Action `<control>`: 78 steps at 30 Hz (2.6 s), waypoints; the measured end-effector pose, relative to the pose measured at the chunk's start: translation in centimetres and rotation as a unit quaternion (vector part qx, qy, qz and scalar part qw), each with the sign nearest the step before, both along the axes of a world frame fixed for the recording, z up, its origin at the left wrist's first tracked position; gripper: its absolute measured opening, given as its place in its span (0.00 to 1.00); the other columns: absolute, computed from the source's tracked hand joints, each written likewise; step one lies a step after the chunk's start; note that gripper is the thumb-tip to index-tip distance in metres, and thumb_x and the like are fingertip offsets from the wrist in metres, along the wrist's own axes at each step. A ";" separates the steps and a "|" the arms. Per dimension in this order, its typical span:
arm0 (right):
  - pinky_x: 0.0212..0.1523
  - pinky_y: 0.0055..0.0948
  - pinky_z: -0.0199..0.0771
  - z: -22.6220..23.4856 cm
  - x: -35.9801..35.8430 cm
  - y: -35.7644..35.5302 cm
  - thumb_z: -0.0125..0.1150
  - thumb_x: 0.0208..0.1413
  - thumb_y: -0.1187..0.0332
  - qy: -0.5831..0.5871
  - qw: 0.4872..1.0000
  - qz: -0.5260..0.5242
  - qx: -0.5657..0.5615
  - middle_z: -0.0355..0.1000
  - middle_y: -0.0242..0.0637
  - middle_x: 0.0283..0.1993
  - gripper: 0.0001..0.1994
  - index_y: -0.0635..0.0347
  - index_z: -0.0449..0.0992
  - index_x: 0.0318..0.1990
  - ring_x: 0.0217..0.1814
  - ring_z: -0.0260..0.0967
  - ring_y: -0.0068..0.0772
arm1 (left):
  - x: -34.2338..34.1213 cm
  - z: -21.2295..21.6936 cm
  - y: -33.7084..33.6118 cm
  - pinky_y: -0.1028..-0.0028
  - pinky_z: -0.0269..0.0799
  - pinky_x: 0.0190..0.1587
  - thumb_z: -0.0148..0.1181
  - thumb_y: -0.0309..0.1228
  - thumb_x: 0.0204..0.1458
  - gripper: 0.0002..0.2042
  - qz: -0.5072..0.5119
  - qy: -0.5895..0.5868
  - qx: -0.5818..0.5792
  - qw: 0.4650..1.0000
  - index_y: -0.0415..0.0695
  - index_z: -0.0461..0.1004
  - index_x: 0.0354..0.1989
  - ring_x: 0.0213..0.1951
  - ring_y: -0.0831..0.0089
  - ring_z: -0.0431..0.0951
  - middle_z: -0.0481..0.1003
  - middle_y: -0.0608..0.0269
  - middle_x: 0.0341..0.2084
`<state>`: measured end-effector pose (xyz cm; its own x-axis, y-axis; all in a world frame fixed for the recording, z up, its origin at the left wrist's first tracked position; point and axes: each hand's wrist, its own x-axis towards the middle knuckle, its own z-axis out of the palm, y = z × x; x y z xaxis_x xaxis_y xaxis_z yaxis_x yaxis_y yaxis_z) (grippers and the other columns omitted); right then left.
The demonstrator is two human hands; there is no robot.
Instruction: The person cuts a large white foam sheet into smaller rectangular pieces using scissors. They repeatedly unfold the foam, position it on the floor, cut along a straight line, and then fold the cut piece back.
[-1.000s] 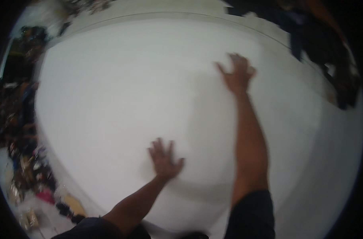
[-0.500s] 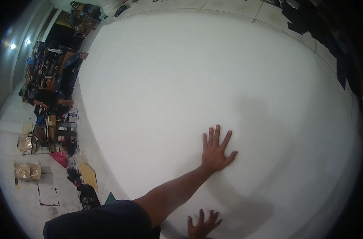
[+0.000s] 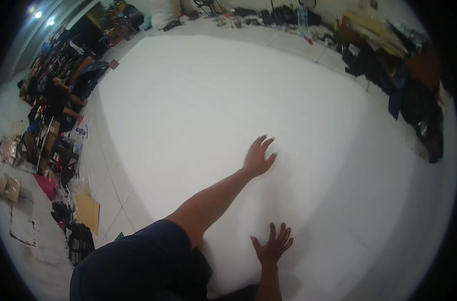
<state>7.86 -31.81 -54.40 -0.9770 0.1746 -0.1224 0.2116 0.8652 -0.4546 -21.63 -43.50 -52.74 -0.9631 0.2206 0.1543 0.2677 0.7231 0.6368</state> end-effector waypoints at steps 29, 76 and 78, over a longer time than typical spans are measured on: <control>0.41 0.35 0.73 18.0 30.5 1.4 0.60 0.56 0.62 0.157 0.987 0.019 -0.022 0.75 0.43 0.37 0.12 0.61 0.76 0.41 0.39 0.74 0.44 | 36.2 4.7 -46.2 0.64 0.67 0.49 0.60 0.33 0.55 0.18 0.097 0.042 0.087 0.991 0.42 0.70 0.53 0.48 0.66 0.70 0.71 0.57 0.46; 0.59 0.40 0.63 19.7 100.5 -0.6 0.56 0.47 0.66 -0.019 0.831 -0.525 -0.186 0.64 0.49 0.58 0.30 0.68 0.62 0.59 0.61 0.63 0.43 | 52.9 2.6 -29.5 0.49 0.50 0.66 0.68 0.51 0.41 0.37 -0.440 0.061 -0.294 0.847 0.56 0.63 0.62 0.65 0.46 0.55 0.56 0.47 0.62; 0.59 0.38 0.64 18.8 94.5 -2.3 0.58 0.49 0.67 0.022 0.805 -0.522 -0.280 0.62 0.46 0.59 0.34 0.67 0.55 0.64 0.62 0.61 0.41 | 53.6 4.5 -29.6 0.50 0.48 0.67 0.66 0.55 0.41 0.38 -0.437 0.048 -0.330 0.835 0.56 0.62 0.63 0.66 0.48 0.53 0.56 0.47 0.62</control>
